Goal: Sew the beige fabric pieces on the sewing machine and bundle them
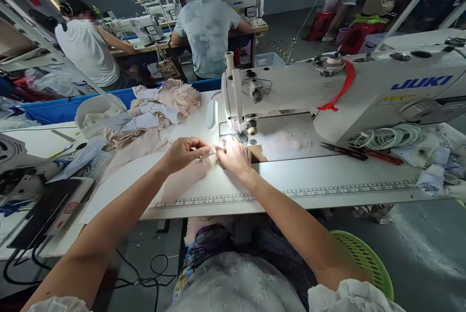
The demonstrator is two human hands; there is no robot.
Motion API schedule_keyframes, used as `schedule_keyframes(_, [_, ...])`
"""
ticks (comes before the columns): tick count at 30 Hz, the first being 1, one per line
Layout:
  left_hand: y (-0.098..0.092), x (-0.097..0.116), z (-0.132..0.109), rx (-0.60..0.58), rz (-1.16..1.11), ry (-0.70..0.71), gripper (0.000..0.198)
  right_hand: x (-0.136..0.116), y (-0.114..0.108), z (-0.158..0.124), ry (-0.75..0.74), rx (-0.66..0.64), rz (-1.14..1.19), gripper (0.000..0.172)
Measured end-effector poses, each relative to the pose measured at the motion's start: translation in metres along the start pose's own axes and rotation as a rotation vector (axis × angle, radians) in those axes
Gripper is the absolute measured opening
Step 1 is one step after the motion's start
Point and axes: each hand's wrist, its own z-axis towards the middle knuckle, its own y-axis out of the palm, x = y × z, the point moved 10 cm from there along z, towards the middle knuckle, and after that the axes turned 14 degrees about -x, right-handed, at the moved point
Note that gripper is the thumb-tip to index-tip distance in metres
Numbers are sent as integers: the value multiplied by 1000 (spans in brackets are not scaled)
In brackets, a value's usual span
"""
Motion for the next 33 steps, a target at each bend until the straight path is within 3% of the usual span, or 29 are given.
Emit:
schedule_keyframes(4, [-12, -15, -20, 94, -172, -44, 24, -5, -13, -5, -131, 96, 39, 20])
schedule_keyframes(8, [-8, -37, -31, 36, -227, -145, 24, -7, -32, -21, -309, 219, 17, 20])
schedule_keyframes(11, [-8, -40, -37, 36, -72, -129, 23, -3, -32, -27, -366, 189, -39, 23])
schedule_keyframes(15, [-15, -53, -43, 84, 315, -176, 18, 3, -20, -31, -389, 116, -200, 25])
schedule_keyframes(19, [-42, -73, -51, 185, 647, -282, 9, 7, -15, -34, -392, 144, -323, 26])
schedule_keyframes(22, [-82, -83, -60, 361, 738, -324, 14, 10, -16, -35, -378, 184, -365, 28])
schedule_keyframes(24, [-109, -94, -68, 489, 750, -428, 20, 10, -16, -35, -372, 199, -387, 29])
schedule_keyframes(26, [-124, -105, -70, 543, 728, -525, 22, 11, -16, -34, -369, 201, -379, 29])
schedule_keyframes(28, [-126, -111, -64, 546, 669, -539, 24, 14, -17, -33, -371, 199, -336, 27])
schedule_keyframes(31, [-129, -114, -60, 611, 460, -460, 23, 20, -23, -34, -387, 185, -239, 26])
schedule_keyframes(33, [-139, -112, -68, 734, 247, -358, 19, 26, -29, -35, -382, 163, -180, 26])
